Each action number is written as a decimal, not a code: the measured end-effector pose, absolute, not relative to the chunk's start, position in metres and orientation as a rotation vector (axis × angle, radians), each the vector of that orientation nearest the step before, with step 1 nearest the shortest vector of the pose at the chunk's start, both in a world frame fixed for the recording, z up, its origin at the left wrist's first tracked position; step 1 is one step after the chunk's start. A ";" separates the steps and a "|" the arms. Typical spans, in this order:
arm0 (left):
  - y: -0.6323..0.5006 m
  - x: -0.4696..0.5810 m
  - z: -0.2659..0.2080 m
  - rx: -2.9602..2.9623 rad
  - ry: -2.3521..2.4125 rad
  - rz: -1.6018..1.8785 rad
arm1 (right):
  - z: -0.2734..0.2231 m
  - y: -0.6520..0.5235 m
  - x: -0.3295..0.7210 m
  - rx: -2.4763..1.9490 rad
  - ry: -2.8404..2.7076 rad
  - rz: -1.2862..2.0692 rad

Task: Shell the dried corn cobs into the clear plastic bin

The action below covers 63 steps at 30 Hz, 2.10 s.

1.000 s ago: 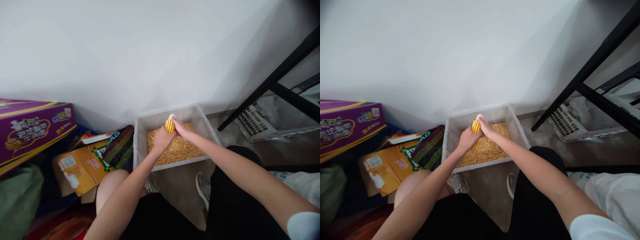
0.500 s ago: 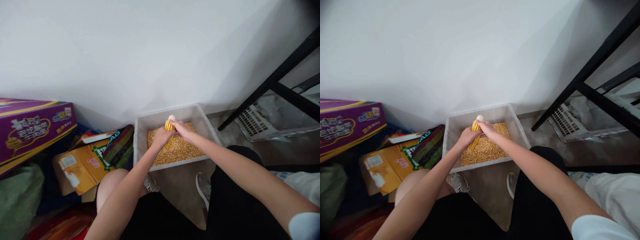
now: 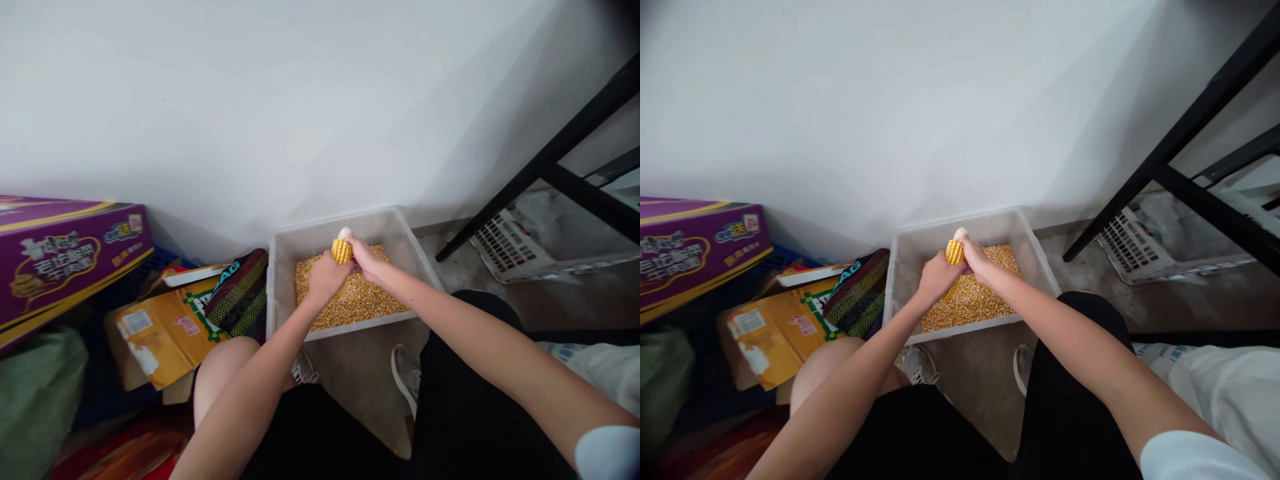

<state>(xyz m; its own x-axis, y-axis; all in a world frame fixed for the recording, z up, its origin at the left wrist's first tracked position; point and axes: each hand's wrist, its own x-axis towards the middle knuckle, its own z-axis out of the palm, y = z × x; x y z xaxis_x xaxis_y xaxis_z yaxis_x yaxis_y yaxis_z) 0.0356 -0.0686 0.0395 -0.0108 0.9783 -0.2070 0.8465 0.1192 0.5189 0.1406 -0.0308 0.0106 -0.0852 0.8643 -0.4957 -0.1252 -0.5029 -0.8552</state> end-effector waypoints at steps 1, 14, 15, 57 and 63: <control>-0.068 0.034 0.041 1.760 1.887 0.331 | 0.011 -0.031 0.141 -1.420 -0.831 1.711; -0.077 0.039 0.045 1.876 2.000 0.177 | 0.009 -0.039 0.143 -1.408 -0.914 1.708; -0.077 0.040 0.044 1.890 1.994 0.171 | 0.007 -0.039 0.143 -1.437 -0.930 1.662; -0.088 0.031 0.054 2.267 1.971 -0.033 | 0.036 -0.043 0.187 -1.261 -1.168 1.763; -0.093 0.031 0.055 2.297 1.936 -0.023 | 0.038 -0.049 0.187 -1.265 -1.180 1.724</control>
<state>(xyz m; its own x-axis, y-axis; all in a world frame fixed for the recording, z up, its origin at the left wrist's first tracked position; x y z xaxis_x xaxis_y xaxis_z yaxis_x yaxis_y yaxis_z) 0.0308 -0.0930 0.0547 0.1732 0.9798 -0.1000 0.9819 -0.1639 0.0954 0.1868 -0.0492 0.0379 -0.2918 0.8961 -0.3345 -0.0128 -0.3533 -0.9354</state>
